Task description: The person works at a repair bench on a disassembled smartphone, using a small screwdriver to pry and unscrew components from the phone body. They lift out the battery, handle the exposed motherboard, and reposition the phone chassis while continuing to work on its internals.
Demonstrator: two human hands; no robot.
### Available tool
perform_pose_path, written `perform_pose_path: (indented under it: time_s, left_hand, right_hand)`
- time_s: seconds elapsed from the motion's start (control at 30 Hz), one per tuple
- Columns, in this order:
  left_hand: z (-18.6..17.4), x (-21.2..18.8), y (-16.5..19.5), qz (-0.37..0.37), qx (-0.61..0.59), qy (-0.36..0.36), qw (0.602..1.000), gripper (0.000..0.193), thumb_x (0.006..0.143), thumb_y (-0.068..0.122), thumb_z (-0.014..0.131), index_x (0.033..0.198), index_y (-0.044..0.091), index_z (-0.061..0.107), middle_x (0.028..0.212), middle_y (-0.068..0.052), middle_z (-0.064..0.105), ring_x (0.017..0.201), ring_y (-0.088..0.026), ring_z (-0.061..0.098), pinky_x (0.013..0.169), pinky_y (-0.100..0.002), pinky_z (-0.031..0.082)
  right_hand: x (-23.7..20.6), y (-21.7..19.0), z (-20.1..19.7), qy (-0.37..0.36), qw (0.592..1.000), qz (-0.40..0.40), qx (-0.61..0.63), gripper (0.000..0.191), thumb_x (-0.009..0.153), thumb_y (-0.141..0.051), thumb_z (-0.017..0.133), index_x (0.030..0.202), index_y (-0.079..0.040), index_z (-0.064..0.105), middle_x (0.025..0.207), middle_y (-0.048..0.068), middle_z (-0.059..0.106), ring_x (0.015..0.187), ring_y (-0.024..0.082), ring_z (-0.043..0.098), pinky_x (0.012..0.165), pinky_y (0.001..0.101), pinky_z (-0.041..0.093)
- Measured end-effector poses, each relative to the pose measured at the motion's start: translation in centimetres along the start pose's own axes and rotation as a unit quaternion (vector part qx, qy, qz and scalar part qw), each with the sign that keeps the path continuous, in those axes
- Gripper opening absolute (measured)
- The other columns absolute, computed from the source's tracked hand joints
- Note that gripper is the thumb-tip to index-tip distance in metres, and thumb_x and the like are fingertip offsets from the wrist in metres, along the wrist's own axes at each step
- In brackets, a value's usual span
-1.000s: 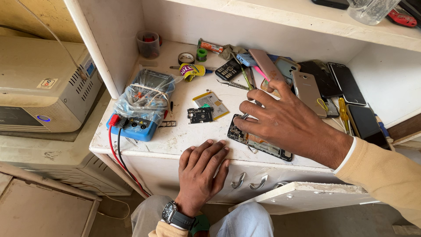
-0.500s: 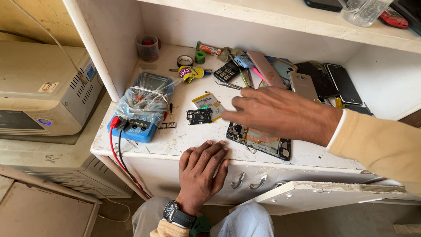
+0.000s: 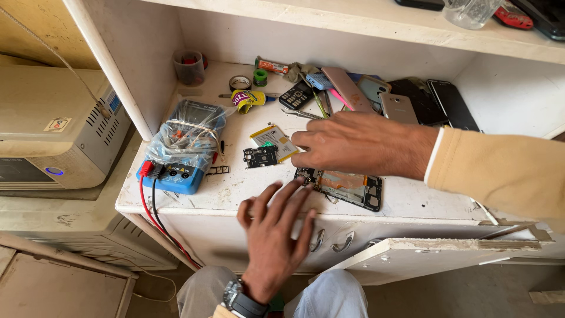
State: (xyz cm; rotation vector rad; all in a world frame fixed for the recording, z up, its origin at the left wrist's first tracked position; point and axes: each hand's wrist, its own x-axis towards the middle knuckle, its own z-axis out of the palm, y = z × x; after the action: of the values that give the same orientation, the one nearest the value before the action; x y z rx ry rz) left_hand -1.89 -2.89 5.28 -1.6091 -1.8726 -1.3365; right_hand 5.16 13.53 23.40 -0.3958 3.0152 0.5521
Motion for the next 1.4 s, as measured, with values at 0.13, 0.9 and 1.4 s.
perform_pose_path:
  time_s: [0.13, 0.9, 1.4]
  left_hand:
    - [1.2, -0.1, 2.2, 0.019, 0.001, -0.068, 0.998, 0.047, 0.099, 0.037, 0.061, 0.141, 0.015, 0.062, 0.146, 0.0, 0.059, 0.137, -0.022, 0.05, 0.114, -0.049, 0.017]
    - [2.2, -0.8, 1.6, 0.038, 0.006, -0.042, 0.998, 0.047, 0.1, 0.041, 0.063, 0.141, 0.017, 0.063, 0.149, 0.002, 0.058, 0.131, -0.018, 0.054, 0.114, -0.047, 0.022]
    - [2.7, -0.9, 1.2, 0.043, 0.021, -0.033, 0.998, 0.048, 0.098, 0.041, 0.064, 0.14, 0.018, 0.063, 0.148, 0.003, 0.059, 0.129, -0.018, 0.055, 0.113, -0.048, 0.023]
  right_hand:
    - [0.9, 0.7, 0.4, -0.016, 0.999, -0.025, -0.038, 0.014, 0.08, -0.008, 0.066, 0.093, -0.004, 0.07, 0.094, 0.007, 0.069, 0.092, 0.027, 0.072, 0.072, 0.04, 0.061]
    - [1.3, 0.7, 0.1, -0.078, 0.996, 0.052, 0.012, 0.033, 0.083, -0.03, 0.071, 0.108, -0.008, 0.072, 0.104, 0.012, 0.066, 0.084, 0.032, 0.072, 0.07, 0.0445, 0.058]
    - [0.9, -0.2, -0.6, -0.103, 0.992, 0.054, 0.051, 0.029, 0.084, -0.018, 0.067, 0.113, -0.012, 0.068, 0.097, 0.01, 0.068, 0.08, 0.034, 0.072, 0.067, 0.0481, 0.057]
